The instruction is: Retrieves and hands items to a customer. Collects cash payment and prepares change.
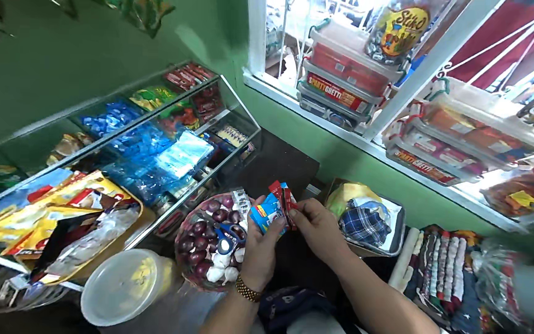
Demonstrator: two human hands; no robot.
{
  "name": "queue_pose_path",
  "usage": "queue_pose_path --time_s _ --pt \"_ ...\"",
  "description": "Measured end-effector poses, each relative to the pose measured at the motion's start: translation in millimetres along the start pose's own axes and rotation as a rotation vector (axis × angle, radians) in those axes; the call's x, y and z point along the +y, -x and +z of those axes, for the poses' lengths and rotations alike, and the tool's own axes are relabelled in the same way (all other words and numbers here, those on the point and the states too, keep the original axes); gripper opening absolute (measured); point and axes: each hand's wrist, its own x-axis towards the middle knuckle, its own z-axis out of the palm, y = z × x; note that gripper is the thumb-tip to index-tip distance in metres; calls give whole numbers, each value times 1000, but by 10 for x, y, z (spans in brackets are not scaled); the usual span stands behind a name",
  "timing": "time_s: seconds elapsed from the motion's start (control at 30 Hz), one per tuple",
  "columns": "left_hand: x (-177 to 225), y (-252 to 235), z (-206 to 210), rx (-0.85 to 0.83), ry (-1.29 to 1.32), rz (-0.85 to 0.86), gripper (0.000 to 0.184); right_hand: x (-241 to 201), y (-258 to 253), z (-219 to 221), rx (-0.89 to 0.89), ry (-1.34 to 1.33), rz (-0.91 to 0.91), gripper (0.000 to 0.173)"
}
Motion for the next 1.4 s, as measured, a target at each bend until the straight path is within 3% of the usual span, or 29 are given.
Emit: queue_pose_path --time_s 0.1,0.2,0.37,0.57,0.63,0.7,0.77,0.87,1.03,1.17,1.23,1.4 --pt "-8 16 13 4 42 5 82 -51 38 23 -24 109 -35 28" --pt "2 5 79 35 89 -6 70 -106 83 29 -6 326 -145 30" --pt "30 2 212 66 152 -40 59 -142 187 82 226 636 -439 25" --pt "-24 -119 668 39 171 -9 51 64 157 -196 499 598 -505 27" --pt "-65 -175 889 26 146 -42 46 179 123 -382 589 501 -467 38" --pt "-113 -236 1139 -31 130 -82 43 257 86 -658 537 298 -358 59" --pt "-171 -326 1428 -108 128 -124 37 283 44 -1072 284 -51 -214 73" --pt "-257 -505 1926 -167 133 -225 32 398 -34 -1662 105 -270 -167 68" --pt "-471 -815 2881 -284 206 -368 36 596 -149 -2512 320 -224 -128 57" --pt "-509 -1000 3503 -368 173 -386 49 562 -392 -3338 450 -433 -83 53" --pt "-516 -987 3645 -353 124 -356 51 591 -629 -3779 542 -544 -8 56" --pt "-724 -813 3470 -513 -70 -309 50 995 -1392 -4855 687 -248 12 60"
